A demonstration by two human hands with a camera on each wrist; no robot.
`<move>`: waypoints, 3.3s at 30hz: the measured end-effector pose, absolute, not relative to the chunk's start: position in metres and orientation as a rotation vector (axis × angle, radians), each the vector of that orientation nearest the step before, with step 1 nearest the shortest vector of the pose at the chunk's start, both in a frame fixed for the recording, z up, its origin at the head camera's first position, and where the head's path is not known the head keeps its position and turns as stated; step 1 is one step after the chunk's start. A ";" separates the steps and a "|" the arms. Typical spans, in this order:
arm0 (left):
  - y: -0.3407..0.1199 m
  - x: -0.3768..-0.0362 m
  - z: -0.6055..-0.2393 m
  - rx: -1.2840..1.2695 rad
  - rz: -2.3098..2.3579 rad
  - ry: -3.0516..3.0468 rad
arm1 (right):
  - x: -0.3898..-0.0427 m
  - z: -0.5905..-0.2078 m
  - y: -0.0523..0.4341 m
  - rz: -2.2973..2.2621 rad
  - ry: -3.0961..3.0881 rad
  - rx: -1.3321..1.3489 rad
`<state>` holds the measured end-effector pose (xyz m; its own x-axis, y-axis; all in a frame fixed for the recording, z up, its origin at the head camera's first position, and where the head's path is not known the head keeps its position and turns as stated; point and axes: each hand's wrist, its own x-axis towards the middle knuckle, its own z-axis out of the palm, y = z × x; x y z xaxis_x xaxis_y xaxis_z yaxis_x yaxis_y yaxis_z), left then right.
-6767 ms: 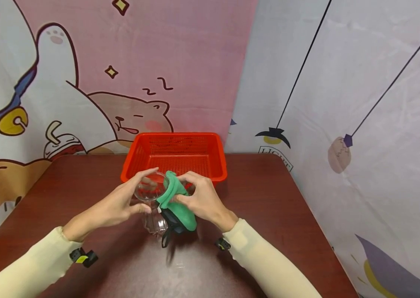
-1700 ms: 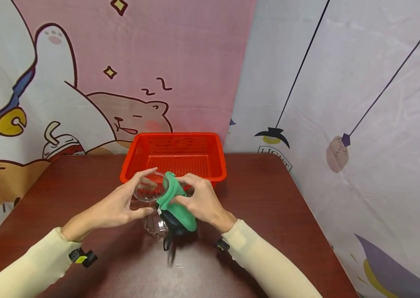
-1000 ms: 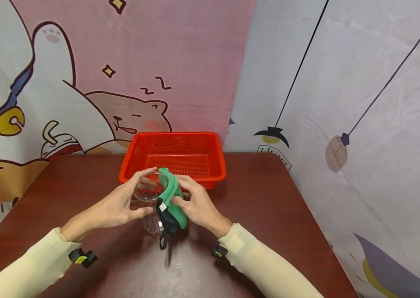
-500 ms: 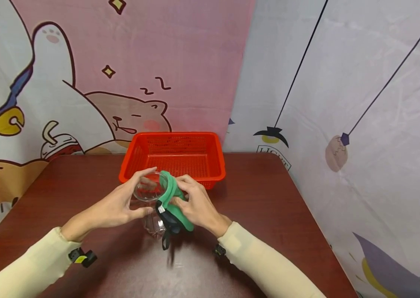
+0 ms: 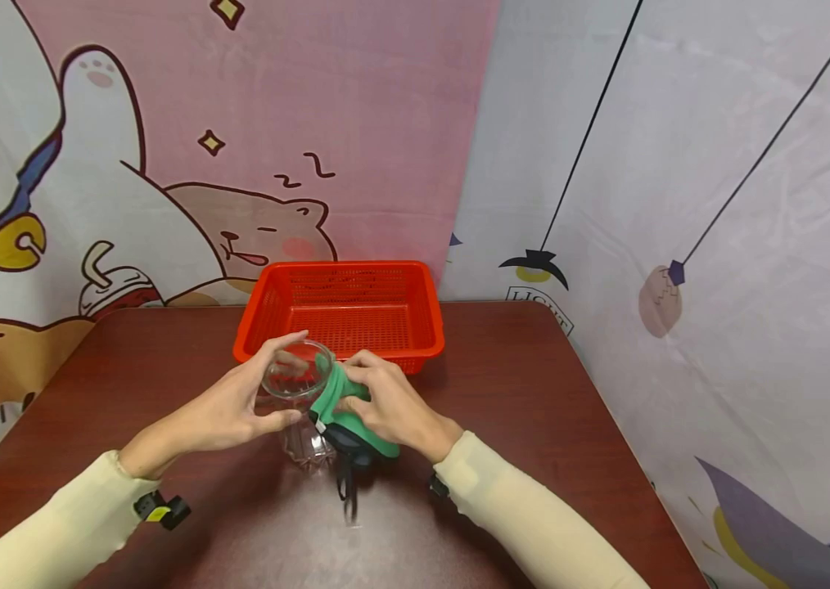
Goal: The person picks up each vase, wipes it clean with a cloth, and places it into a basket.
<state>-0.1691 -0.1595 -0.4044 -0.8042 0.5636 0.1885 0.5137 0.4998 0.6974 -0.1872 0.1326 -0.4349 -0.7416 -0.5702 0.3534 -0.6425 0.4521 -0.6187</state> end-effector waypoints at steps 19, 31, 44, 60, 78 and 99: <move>-0.160 -0.169 -0.406 0.966 1.215 2.672 | -0.191 -0.447 0.140 0.853 -2.820 1.251; -0.161 -0.168 -0.406 0.956 1.197 2.683 | -0.194 -0.463 0.137 0.608 -2.888 1.284; -0.160 -0.169 -0.407 0.959 1.197 2.688 | -0.199 -0.466 0.135 0.777 -2.942 1.232; -0.161 -0.168 -0.405 0.959 1.211 2.667 | -0.197 -0.468 0.139 0.924 -2.959 1.095; -0.163 -0.168 -0.406 0.977 1.230 2.644 | -0.190 -0.432 0.138 1.062 -2.740 1.082; -0.163 -0.170 -0.406 0.977 1.224 2.634 | -0.189 -0.410 0.146 1.383 -2.538 0.981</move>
